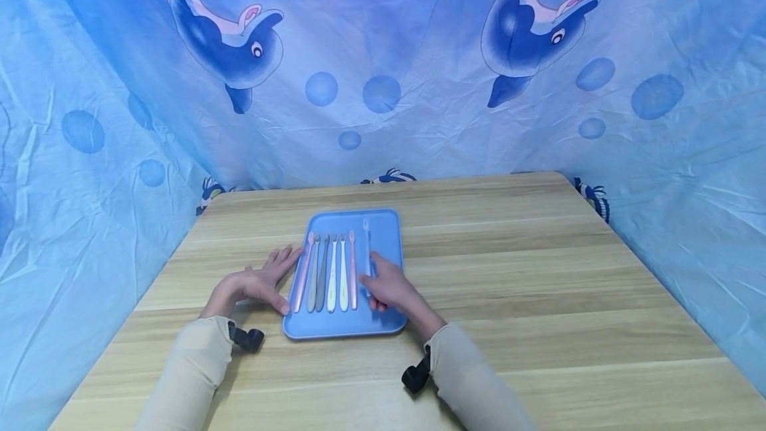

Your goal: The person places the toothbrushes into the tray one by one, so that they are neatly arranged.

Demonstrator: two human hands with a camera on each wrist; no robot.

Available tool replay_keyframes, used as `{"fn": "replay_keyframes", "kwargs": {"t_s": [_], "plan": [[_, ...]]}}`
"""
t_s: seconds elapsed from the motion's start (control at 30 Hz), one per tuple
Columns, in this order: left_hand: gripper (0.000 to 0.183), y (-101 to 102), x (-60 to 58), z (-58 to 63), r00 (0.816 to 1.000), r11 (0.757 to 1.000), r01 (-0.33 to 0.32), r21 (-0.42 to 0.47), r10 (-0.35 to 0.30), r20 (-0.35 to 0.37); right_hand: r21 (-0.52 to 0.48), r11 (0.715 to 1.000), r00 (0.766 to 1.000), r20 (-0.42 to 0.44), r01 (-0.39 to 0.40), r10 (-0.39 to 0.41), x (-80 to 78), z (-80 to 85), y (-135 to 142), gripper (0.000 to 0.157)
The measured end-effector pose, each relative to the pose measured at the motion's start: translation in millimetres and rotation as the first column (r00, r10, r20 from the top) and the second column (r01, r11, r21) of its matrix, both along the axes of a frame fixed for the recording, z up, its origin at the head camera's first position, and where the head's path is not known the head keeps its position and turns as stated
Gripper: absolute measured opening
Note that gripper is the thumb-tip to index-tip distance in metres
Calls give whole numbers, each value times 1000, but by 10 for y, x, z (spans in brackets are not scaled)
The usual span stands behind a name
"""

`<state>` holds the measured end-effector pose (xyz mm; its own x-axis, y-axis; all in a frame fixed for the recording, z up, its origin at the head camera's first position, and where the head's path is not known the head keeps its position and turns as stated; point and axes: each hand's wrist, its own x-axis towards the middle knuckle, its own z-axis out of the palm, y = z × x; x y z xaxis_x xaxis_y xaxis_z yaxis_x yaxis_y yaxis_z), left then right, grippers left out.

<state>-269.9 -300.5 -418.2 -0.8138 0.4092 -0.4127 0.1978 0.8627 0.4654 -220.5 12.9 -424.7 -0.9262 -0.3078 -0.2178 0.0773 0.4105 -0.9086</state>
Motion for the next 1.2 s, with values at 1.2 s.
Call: {"fn": "replay_keyframes", "kwargs": {"t_s": [1.2], "plan": [[147, 27, 35, 34, 1000, 1000, -7, 11, 7, 1, 88, 996, 1000, 11, -25, 24, 90, -59, -120, 73]]}}
